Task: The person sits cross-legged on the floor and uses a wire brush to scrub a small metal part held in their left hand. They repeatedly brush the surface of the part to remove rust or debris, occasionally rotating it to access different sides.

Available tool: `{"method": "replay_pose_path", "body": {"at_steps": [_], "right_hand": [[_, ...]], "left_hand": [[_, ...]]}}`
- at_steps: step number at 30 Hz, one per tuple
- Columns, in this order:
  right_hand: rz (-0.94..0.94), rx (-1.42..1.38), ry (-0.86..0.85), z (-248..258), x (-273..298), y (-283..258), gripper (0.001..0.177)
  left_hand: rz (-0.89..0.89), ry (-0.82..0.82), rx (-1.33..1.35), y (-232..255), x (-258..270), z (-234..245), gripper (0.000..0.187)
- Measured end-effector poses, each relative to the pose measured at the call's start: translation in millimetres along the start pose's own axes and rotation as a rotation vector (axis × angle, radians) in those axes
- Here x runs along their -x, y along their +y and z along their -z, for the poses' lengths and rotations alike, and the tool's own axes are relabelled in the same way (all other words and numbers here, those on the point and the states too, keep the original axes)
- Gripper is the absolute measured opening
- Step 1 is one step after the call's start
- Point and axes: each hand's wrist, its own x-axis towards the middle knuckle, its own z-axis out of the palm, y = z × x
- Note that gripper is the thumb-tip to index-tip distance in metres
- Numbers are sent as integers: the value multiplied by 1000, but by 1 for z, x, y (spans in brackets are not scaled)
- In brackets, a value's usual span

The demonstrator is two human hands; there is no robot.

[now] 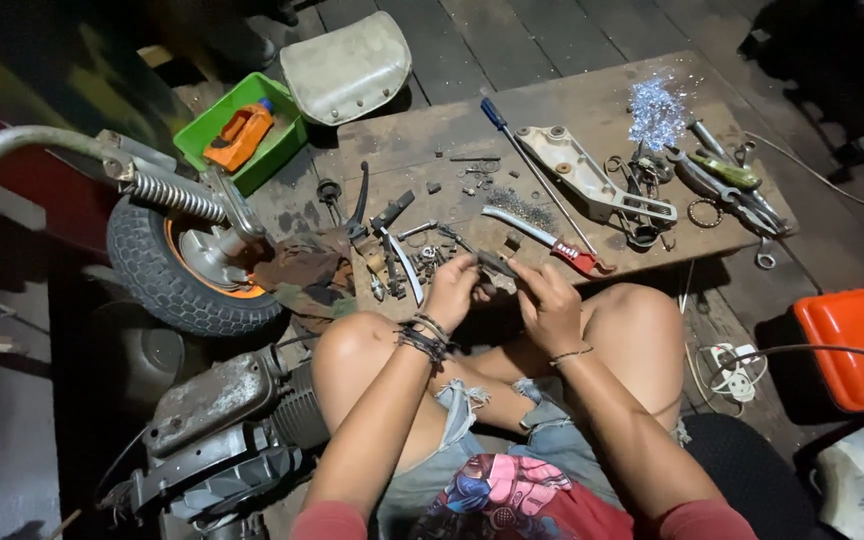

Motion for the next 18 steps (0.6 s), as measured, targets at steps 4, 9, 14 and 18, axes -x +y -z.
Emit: {"method": "replay_pose_path", "body": {"at_steps": [4, 9, 14, 18], "right_hand": [[-13, -22, 0, 1, 10, 4, 40], [-61, -109, 36, 5, 16, 2, 34], [-46, -146, 37, -1, 19, 1, 35], [-71, -184, 46, 3, 15, -4, 36]], "left_hand": [[50, -68, -137, -14, 4, -15, 17], [63, -65, -123, -2, 2, -13, 20], [84, -99, -160, -14, 7, -15, 17], [79, -72, -122, -5, 0, -12, 22]]}}
